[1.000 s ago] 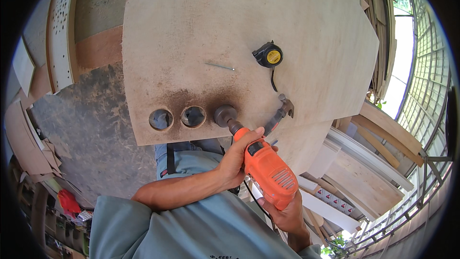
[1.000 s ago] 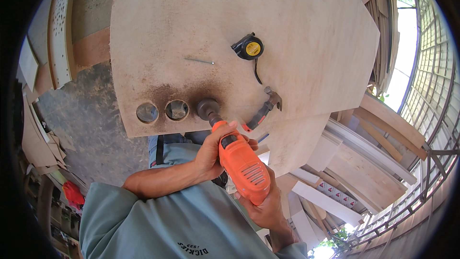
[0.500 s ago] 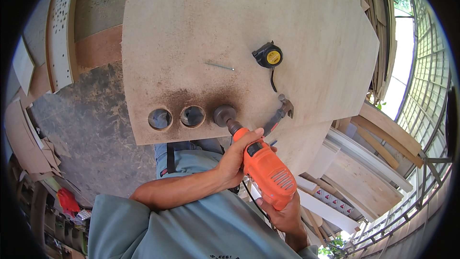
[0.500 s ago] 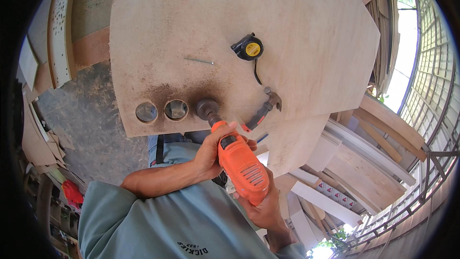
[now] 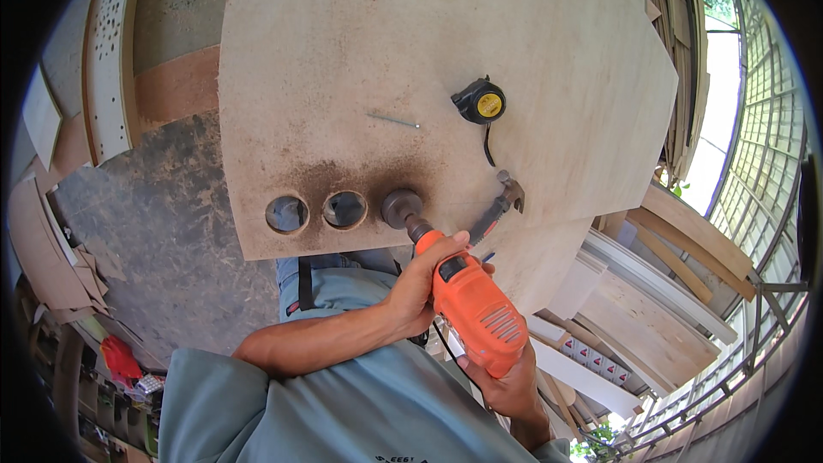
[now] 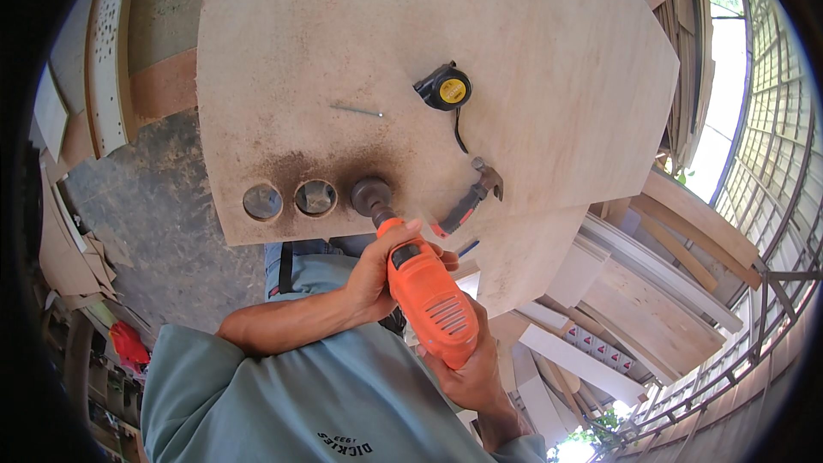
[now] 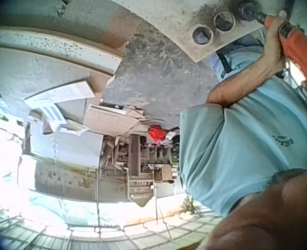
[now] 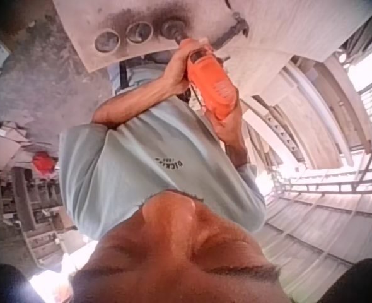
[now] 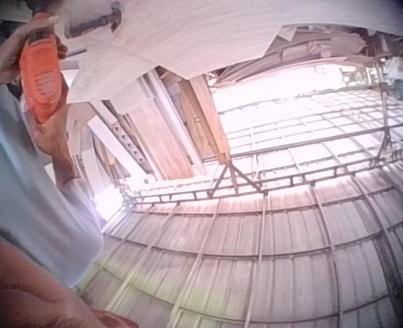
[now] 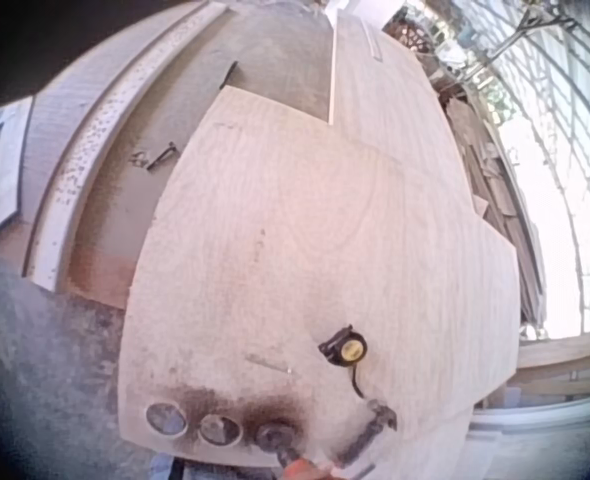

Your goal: The person uses a drill with a hole saw attachment to cut circular holes in a plywood sheet, removes the cut-out wood plugs, and uses a hammer to knock out the debris.

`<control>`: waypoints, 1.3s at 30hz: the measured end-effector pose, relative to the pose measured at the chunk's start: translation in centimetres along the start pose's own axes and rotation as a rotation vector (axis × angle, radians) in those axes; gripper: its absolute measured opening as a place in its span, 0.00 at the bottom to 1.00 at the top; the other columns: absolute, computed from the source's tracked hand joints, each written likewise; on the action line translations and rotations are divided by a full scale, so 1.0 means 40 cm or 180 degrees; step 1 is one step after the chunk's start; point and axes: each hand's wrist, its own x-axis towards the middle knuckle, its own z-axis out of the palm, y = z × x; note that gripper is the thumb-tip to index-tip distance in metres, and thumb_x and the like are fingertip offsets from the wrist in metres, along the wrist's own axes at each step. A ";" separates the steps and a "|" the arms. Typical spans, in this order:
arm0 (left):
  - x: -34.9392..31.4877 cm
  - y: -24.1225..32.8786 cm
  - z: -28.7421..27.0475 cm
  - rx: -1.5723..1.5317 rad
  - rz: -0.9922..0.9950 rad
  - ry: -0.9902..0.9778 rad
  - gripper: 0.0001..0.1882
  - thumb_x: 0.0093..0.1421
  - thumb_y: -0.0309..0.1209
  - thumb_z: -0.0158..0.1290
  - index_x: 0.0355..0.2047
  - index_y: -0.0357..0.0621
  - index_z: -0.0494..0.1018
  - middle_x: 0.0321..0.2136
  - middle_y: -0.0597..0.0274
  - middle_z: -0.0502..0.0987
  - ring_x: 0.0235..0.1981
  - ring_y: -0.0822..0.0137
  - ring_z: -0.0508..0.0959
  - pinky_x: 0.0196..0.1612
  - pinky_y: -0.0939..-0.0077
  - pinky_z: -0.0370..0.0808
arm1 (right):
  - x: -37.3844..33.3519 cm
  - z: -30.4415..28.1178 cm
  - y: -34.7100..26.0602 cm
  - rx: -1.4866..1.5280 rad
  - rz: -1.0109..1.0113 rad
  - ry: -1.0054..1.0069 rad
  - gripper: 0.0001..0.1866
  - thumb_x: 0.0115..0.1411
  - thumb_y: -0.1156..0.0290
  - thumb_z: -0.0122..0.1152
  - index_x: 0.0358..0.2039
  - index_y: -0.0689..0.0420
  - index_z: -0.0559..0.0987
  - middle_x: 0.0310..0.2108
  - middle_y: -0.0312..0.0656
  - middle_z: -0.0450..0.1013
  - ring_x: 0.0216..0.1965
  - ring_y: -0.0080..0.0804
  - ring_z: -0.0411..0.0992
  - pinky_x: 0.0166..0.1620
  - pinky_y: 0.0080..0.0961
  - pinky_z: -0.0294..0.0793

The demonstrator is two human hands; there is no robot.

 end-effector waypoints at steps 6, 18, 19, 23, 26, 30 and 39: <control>-0.001 0.003 0.001 -0.0012 0.0023 0.0011 0.26 0.58 0.52 0.59 0.32 0.36 0.77 0.39 0.43 0.79 0.47 0.52 0.79 0.55 0.56 0.74 | 0.002 -0.004 -0.001 -0.0104 0.0003 -0.0053 0.38 0.55 0.77 0.68 0.63 0.65 0.58 0.53 0.50 0.68 0.53 0.36 0.71 0.55 0.32 0.70; 0.002 0.004 -0.007 0.0056 -0.0014 -0.0040 0.26 0.58 0.53 0.58 0.32 0.36 0.77 0.36 0.46 0.80 0.42 0.56 0.80 0.53 0.60 0.75 | 0.003 -0.001 0.006 0.0028 0.0064 -0.0088 0.38 0.55 0.78 0.68 0.62 0.66 0.58 0.53 0.49 0.68 0.53 0.35 0.71 0.55 0.32 0.71; 0.002 0.003 -0.007 0.0045 -0.0002 -0.0022 0.26 0.58 0.53 0.58 0.31 0.36 0.77 0.36 0.46 0.80 0.42 0.56 0.80 0.53 0.60 0.75 | 0.004 0.000 0.004 0.0013 0.0059 -0.0083 0.38 0.55 0.77 0.68 0.62 0.66 0.58 0.53 0.49 0.68 0.53 0.35 0.72 0.55 0.32 0.71; -0.001 0.004 -0.004 0.0021 0.0036 -0.0005 0.26 0.59 0.52 0.58 0.31 0.37 0.77 0.36 0.46 0.80 0.42 0.56 0.80 0.53 0.60 0.75 | 0.004 0.002 0.005 -0.0020 0.0004 -0.0066 0.38 0.55 0.77 0.68 0.62 0.66 0.58 0.52 0.50 0.69 0.52 0.35 0.72 0.55 0.32 0.71; -0.001 0.004 -0.005 0.0013 0.0040 -0.0012 0.25 0.59 0.52 0.58 0.30 0.37 0.77 0.35 0.47 0.80 0.42 0.56 0.80 0.53 0.59 0.75 | 0.005 0.004 0.000 -0.0057 -0.0006 -0.0039 0.38 0.55 0.76 0.68 0.62 0.66 0.58 0.52 0.50 0.69 0.52 0.35 0.72 0.55 0.32 0.71; -0.003 0.007 -0.009 -0.0002 0.0035 -0.0031 0.25 0.59 0.51 0.58 0.31 0.37 0.77 0.35 0.48 0.80 0.42 0.56 0.80 0.53 0.59 0.75 | 0.006 0.007 -0.006 -0.0109 0.0003 -0.0048 0.38 0.56 0.76 0.68 0.63 0.66 0.58 0.52 0.49 0.69 0.52 0.35 0.72 0.55 0.32 0.71; 0.004 0.004 -0.009 0.0000 0.0054 -0.0040 0.25 0.59 0.52 0.58 0.31 0.37 0.77 0.35 0.47 0.80 0.42 0.57 0.80 0.52 0.60 0.76 | 0.010 0.005 -0.002 -0.0128 -0.0051 -0.0038 0.37 0.56 0.77 0.67 0.63 0.66 0.58 0.50 0.48 0.71 0.51 0.33 0.73 0.54 0.31 0.72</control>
